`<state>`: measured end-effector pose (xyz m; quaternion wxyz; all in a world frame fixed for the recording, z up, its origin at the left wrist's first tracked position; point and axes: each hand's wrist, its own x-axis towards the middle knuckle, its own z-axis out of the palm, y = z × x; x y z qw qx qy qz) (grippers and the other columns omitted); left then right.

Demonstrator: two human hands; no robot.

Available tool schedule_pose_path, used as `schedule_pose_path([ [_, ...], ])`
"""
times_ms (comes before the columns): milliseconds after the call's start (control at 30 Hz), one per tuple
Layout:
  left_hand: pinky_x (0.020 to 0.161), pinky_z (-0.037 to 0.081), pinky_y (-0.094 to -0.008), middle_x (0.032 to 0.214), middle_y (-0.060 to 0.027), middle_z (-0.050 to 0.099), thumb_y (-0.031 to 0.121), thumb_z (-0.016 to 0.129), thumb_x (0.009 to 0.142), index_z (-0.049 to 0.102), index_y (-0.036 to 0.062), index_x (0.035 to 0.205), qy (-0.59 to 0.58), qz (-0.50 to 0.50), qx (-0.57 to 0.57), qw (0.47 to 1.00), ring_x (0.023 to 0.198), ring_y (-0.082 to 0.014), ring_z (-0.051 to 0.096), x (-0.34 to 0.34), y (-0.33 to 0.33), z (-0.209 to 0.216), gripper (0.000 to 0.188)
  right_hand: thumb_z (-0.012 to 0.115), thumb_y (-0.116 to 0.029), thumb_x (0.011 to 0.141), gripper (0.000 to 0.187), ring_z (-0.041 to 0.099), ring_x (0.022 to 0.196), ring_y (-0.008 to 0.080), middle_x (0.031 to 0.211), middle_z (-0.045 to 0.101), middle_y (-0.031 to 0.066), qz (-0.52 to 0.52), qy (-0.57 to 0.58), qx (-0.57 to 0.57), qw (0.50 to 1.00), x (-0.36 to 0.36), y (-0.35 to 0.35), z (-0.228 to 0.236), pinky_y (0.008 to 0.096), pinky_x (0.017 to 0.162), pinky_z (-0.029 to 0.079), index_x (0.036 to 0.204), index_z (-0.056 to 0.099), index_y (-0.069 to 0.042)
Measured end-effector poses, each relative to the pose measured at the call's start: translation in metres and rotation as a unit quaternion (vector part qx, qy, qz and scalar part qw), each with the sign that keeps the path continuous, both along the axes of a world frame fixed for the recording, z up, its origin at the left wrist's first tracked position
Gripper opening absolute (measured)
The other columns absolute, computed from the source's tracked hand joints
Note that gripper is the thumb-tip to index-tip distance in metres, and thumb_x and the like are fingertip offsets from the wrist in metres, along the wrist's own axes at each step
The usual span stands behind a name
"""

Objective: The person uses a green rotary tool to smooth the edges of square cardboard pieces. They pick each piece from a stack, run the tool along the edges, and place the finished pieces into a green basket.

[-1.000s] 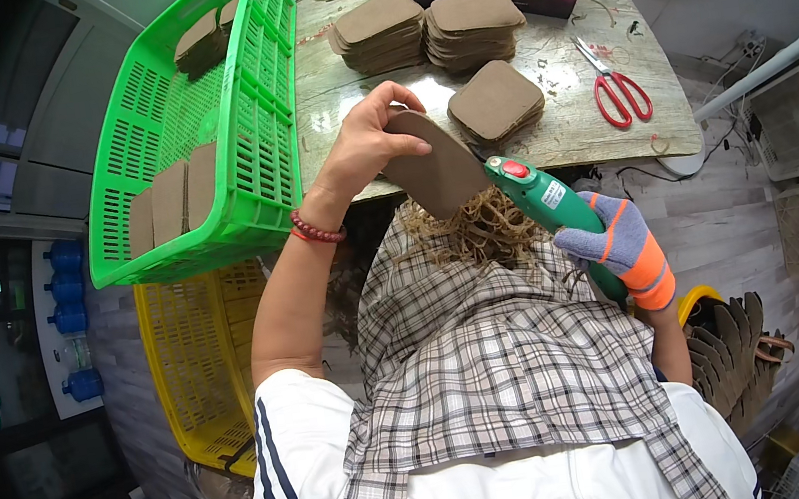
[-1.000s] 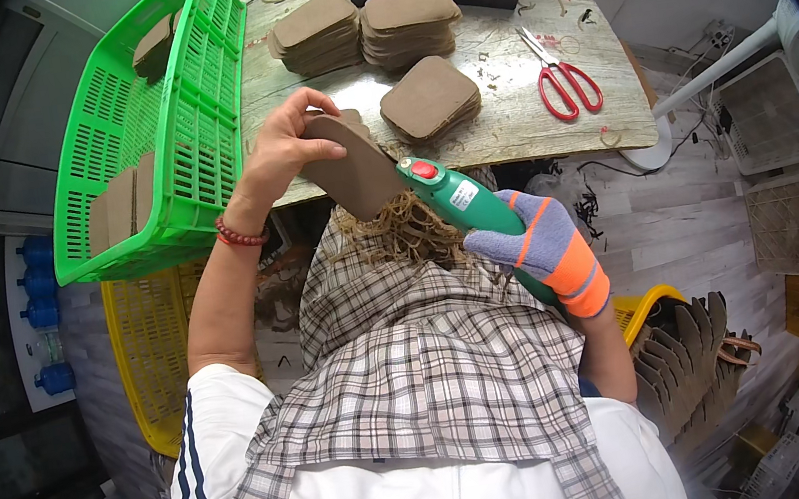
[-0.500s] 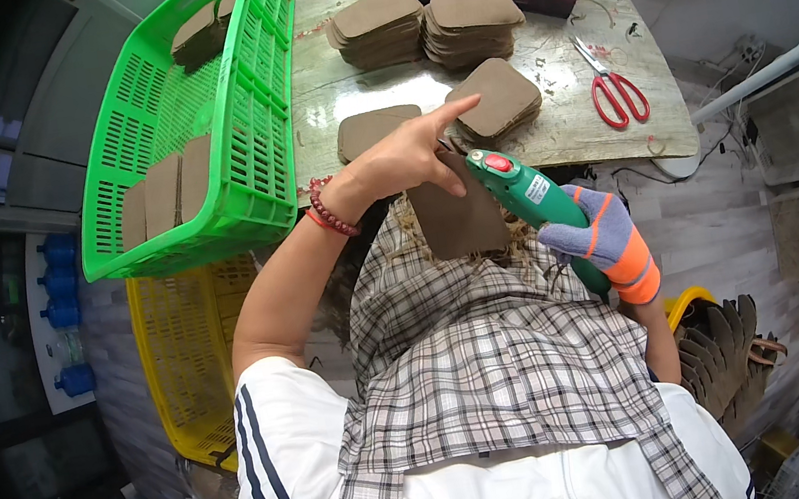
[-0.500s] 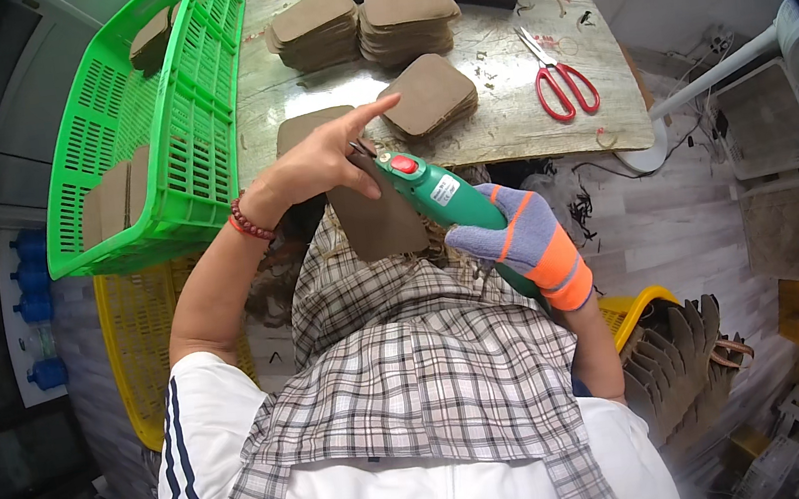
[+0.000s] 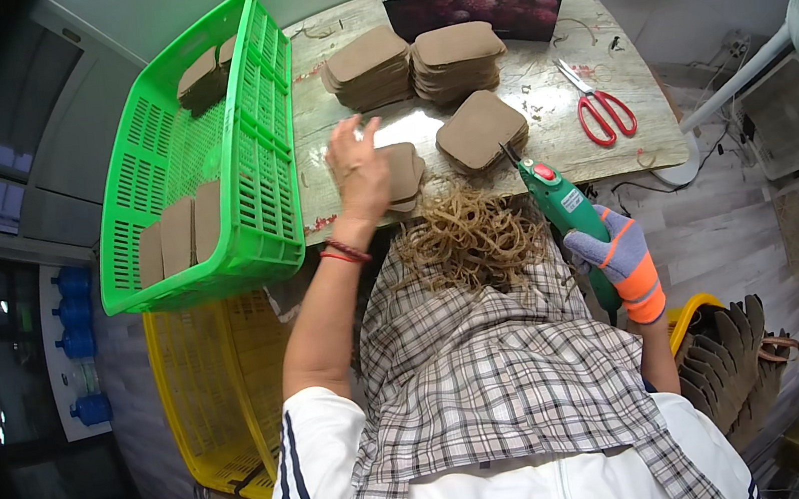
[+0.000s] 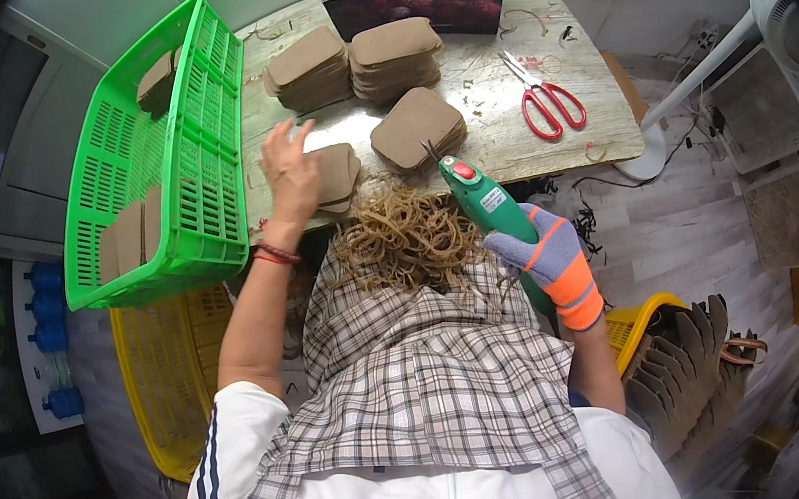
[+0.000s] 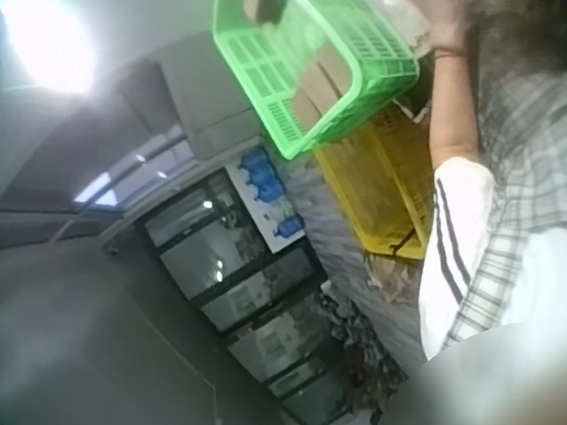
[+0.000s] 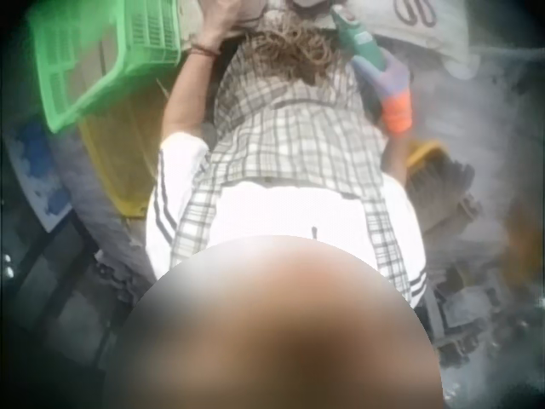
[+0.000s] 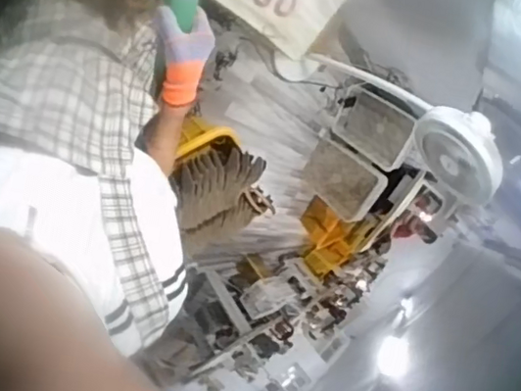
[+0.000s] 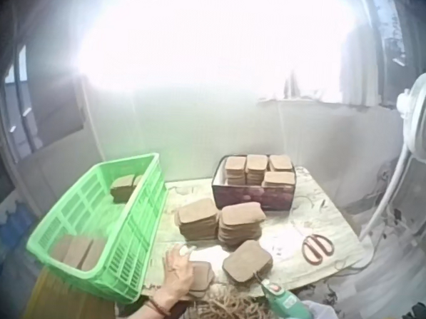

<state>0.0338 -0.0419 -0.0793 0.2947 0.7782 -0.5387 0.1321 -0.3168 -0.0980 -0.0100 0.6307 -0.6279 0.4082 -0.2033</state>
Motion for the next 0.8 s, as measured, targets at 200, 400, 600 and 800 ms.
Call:
schedule_pose_path([
  [200,0.11,0.01,-0.0546,0.141,-0.0202,0.035,0.042,0.065,0.08,0.052,0.0013,0.125,-0.004,-0.042,0.119,0.992,0.138,-0.0354,0.015,-0.075,-0.057,-0.006,0.062,0.076,-0.019,0.076,0.039,0.051,0.053,0.004,0.069,0.06,-0.0003,-0.035,0.001,-0.008,0.999,-0.003,0.001,-0.011,0.0201,0.048,0.041,0.104,0.06,0.002],
  [400,0.111,0.009,-0.054,0.142,-0.0206,0.031,0.025,0.075,0.072,0.049,-0.0009,0.123,0.043,-0.054,0.01,0.998,0.137,-0.0362,0.018,-0.091,-0.057,-0.003,0.063,0.075,-0.02,0.077,0.037,0.05,0.052,0.0042,0.067,0.06,0.0003,-0.057,0.002,-0.015,0.998,-0.008,-0.003,-0.016,0.0204,0.047,0.04,0.103,0.06,0.002],
  [600,0.101,0.034,-0.0413,0.12,-0.0127,0.054,0.005,0.072,0.073,0.054,0.0005,0.114,0.391,-0.052,-0.023,0.918,0.115,-0.0273,0.047,-0.107,-0.053,0.025,0.045,0.074,-0.019,0.077,0.035,0.051,0.052,0.0045,0.068,0.061,0.001,-0.073,-0.013,0.0,0.997,-0.008,-0.003,-0.015,0.0207,0.047,0.04,0.102,0.06,0.001],
  [800,0.092,0.046,-0.0365,0.109,-0.0079,0.061,-0.003,0.062,0.083,0.053,0.0028,0.115,0.829,-0.15,-0.301,0.447,0.103,-0.0213,0.057,-0.116,-0.051,0.033,0.034,0.075,-0.021,0.077,0.036,0.052,0.054,0.0038,0.069,0.062,0.0007,-0.078,0.005,-0.048,0.996,-0.004,-0.001,-0.009,0.02,0.048,0.041,0.103,0.06,0.0],
])
